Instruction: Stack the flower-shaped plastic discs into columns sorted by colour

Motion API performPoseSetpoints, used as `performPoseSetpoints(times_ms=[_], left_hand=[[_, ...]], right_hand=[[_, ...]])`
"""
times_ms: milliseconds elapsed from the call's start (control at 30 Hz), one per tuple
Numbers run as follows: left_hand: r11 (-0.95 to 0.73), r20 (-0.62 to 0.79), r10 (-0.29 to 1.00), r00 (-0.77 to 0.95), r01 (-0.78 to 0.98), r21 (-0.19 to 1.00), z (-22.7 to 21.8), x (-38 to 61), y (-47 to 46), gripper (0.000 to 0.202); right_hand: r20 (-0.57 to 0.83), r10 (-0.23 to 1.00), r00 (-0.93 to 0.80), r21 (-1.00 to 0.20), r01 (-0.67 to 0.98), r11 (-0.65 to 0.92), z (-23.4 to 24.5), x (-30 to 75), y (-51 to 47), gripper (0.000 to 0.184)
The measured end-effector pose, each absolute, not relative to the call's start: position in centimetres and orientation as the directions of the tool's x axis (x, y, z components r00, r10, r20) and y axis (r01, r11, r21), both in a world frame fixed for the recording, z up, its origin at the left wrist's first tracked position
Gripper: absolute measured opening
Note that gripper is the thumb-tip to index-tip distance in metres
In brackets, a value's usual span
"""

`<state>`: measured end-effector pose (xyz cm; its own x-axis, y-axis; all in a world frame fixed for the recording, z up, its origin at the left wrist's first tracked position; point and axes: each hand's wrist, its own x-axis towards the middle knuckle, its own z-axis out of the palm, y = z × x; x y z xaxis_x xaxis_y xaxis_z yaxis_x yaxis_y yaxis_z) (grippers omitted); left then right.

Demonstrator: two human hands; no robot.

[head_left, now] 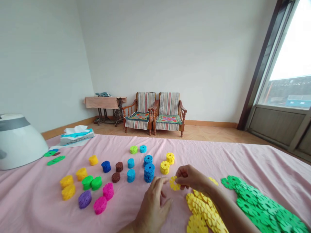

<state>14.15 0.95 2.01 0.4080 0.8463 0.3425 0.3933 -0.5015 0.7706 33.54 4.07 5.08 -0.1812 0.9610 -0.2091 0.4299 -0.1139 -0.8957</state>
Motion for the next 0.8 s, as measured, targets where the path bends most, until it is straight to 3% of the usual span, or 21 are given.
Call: performPoseSetpoints(times_ms=[100,400,600,800], left_hand=[[-0.520,0.362,0.833,0.418,0.368,0.771,2.4,14.0,0.8,0.065],[-0.500,0.340,0.846,0.411,0.390,0.773,2.9,14.3,1.1,0.026],[-0.479,0.317,0.856,0.409,0.396,0.783,2.6,14.5,0.9,0.048],[-0.513,0.321,0.839,0.439,0.443,0.735,3.2,14.5,0.6,0.036]], right_hand=[[-0.224,0.937,-0.267,-0.937,0.324,-0.131,4.5,32.1,3.9,0.020],[-0.201,0.919,-0.340,-0.963,0.238,-0.123,4.5,32.0,3.5,0.028],[-0.152,0.941,-0.302,-0.972,0.219,-0.087,4.1,32.8,3.5,0.024],[-0.164,0.937,-0.309,-0.967,0.238,-0.090,3.7,32.1,3.5,0.027]])
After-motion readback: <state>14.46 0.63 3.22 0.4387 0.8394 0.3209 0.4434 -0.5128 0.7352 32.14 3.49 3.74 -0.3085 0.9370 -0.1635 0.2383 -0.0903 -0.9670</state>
